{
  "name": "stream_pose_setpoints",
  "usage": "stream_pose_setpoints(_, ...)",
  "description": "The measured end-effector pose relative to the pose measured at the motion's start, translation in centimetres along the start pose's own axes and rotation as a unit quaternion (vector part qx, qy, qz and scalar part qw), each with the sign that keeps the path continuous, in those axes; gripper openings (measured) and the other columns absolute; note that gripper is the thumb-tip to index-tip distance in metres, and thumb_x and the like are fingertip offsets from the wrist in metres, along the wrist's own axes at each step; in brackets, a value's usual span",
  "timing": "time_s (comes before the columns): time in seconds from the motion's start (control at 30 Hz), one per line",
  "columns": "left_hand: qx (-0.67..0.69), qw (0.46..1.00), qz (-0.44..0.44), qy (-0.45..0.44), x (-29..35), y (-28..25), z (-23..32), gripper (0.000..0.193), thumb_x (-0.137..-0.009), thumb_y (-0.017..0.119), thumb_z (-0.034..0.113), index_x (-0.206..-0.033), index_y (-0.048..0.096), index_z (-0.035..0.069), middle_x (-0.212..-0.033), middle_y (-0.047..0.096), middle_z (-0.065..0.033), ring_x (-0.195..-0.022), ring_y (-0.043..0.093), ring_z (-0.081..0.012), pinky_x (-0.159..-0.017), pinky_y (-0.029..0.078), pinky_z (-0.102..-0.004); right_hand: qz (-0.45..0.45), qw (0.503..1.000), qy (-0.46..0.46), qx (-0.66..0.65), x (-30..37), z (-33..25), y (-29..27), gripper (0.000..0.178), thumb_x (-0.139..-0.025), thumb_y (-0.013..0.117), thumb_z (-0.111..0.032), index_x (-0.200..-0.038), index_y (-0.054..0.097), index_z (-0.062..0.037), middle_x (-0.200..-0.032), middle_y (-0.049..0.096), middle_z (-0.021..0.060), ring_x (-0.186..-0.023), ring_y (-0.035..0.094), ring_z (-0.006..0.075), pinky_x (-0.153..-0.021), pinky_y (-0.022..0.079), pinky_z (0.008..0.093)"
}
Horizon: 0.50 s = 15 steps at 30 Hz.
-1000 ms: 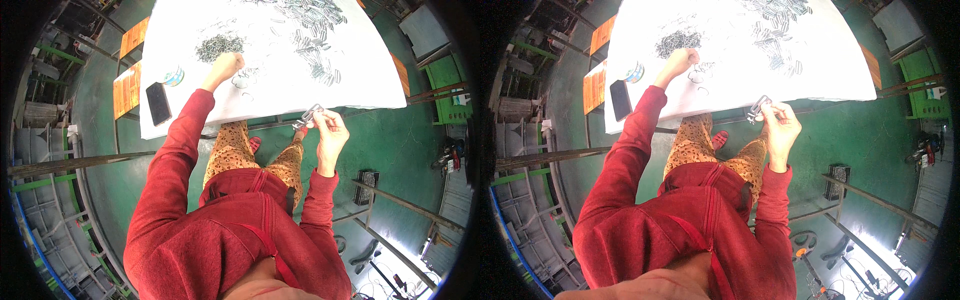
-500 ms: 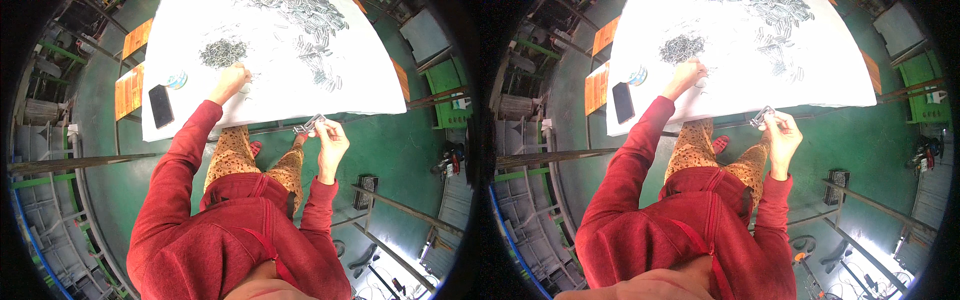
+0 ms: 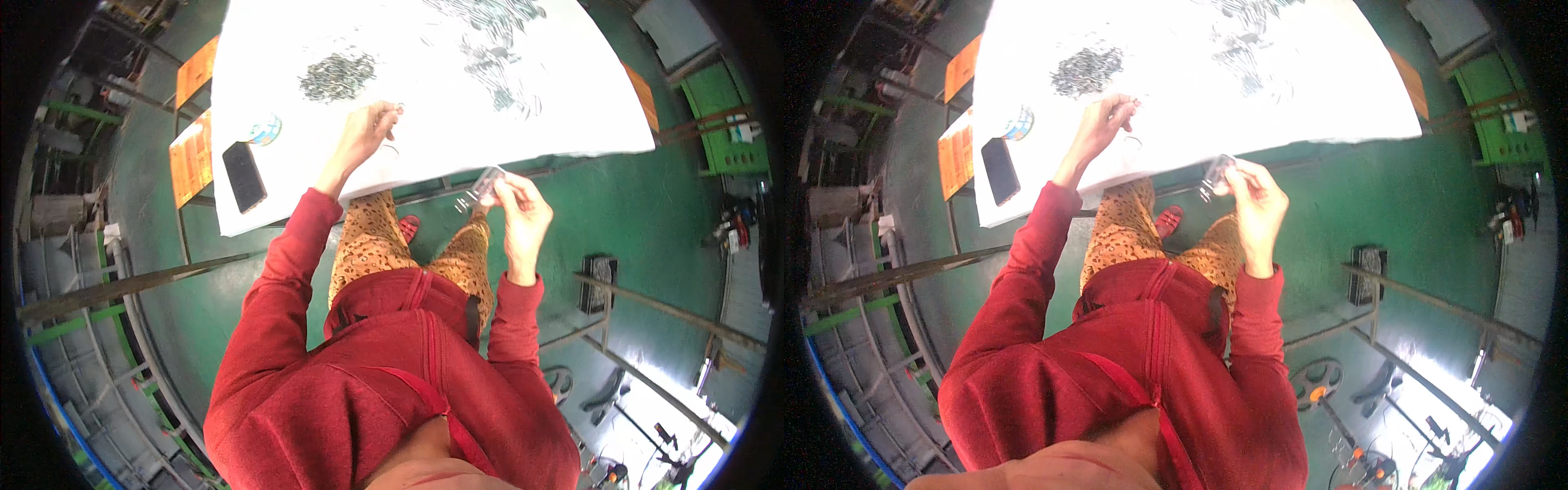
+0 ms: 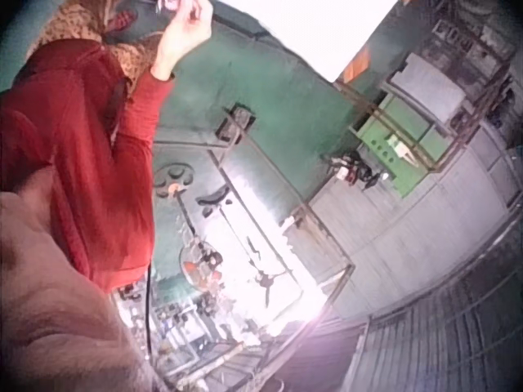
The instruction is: The person repeatedly picks up small metal clips and wire loops from a table, inserts the loops into the clips, and places the assembled units into a nearby container. The process is continuous and repetitive throughout the clip.
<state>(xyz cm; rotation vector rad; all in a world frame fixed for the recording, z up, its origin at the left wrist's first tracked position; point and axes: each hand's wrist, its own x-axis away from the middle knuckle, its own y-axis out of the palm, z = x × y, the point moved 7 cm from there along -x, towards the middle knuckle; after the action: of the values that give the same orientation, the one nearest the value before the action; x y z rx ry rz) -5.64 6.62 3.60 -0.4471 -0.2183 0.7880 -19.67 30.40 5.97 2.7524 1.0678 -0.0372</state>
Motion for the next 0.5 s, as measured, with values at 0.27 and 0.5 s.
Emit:
stream_pose_setpoints(0.27, 0.310, 0.936, -0.154, 0.073, 7.0, 8.4, 7.2, 0.017, -0.086, 0.062, 0.012, -0.098, 0.064, 0.000, -0.094, 0.064, -0.0056, -0.085, 0.060, -0.0134, -0.078, 0.047, -0.0265, -0.013, 0.999, 0.036, -0.029, 0.5, 1.5, 0.6, 0.013, -0.085, 0.060, 0.002, -0.097, 0.061, 0.0049, -0.087, 0.065, 0.0104, -0.072, 0.062, 0.0119, -0.063, 0.054, 0.0248)
stream_pose_setpoints(0.5, 0.154, 0.977, -0.035, 0.141, 6.8, 8.5, 7.3, 0.017, -0.085, 0.062, 0.016, -0.095, 0.065, 0.002, -0.092, 0.063, -0.0058, -0.082, 0.058, -0.0144, -0.074, 0.045, -0.0283, -0.013, 0.999, -0.003, 0.033, 0.9, 1.0, 1.3, 0.019, -0.085, 0.060, 0.000, -0.104, 0.062, 0.0014, -0.086, 0.066, 0.0072, -0.070, 0.061, 0.0087, -0.063, 0.053, 0.0229)
